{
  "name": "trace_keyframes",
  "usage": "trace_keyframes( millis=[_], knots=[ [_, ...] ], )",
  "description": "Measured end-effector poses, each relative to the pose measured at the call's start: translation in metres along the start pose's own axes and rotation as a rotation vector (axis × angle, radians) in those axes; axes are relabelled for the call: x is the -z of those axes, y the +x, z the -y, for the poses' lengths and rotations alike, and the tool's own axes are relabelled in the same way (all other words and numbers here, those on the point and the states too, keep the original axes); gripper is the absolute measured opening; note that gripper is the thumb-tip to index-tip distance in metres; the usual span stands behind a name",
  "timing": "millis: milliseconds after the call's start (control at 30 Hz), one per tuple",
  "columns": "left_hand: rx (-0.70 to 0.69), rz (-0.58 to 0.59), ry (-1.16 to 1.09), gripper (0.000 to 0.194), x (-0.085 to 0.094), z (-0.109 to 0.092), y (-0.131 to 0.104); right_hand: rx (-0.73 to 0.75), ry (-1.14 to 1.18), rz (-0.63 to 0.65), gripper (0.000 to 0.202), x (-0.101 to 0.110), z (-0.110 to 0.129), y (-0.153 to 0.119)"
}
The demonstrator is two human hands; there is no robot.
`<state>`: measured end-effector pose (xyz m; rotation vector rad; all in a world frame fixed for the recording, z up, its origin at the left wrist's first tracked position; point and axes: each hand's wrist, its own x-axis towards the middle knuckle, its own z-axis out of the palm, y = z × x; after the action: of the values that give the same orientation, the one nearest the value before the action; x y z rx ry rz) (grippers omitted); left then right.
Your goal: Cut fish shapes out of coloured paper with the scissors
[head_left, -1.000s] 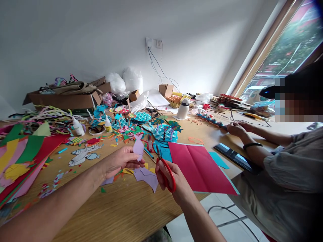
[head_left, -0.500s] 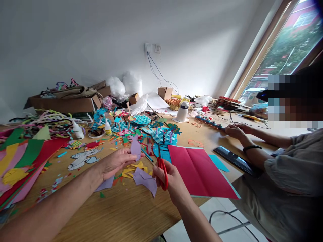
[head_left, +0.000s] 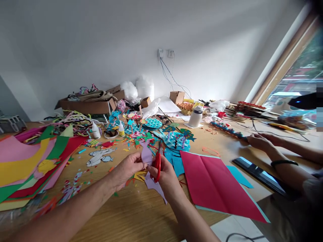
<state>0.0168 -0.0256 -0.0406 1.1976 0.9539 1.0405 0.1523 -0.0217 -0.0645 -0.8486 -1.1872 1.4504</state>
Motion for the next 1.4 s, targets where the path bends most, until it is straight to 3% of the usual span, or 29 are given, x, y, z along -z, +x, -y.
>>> trace_keyframes(
  millis=[267,467,633,867,1033,1300,1400],
  knots=[
    [-0.035,-0.151,0.078,0.015,0.031,-0.012,-0.001,-0.057,-0.137,0.168,0.022,-0.008,0.015,0.013],
    [-0.052,-0.230,0.120,0.015,0.049,-0.015,-0.003,-0.007,-0.122,0.150,0.021,-0.010,0.021,0.031],
    [-0.028,-0.230,0.152,0.013,0.058,-0.012,-0.006,0.043,-0.041,0.085,0.024,-0.012,0.011,0.042],
    [0.018,-0.223,0.204,0.015,0.060,-0.011,-0.008,0.043,0.013,0.015,0.029,-0.011,-0.004,0.041],
    [0.019,-0.232,0.269,0.011,0.052,-0.008,-0.007,0.003,0.000,0.050,0.032,-0.012,-0.005,0.035],
    [-0.004,-0.130,0.490,0.001,0.048,0.000,-0.007,-0.005,-0.130,0.124,0.029,-0.014,-0.012,0.033],
    [-0.020,-0.129,0.586,0.011,0.051,0.006,-0.005,0.006,-0.183,0.136,0.027,-0.015,-0.018,0.033]
  ],
)
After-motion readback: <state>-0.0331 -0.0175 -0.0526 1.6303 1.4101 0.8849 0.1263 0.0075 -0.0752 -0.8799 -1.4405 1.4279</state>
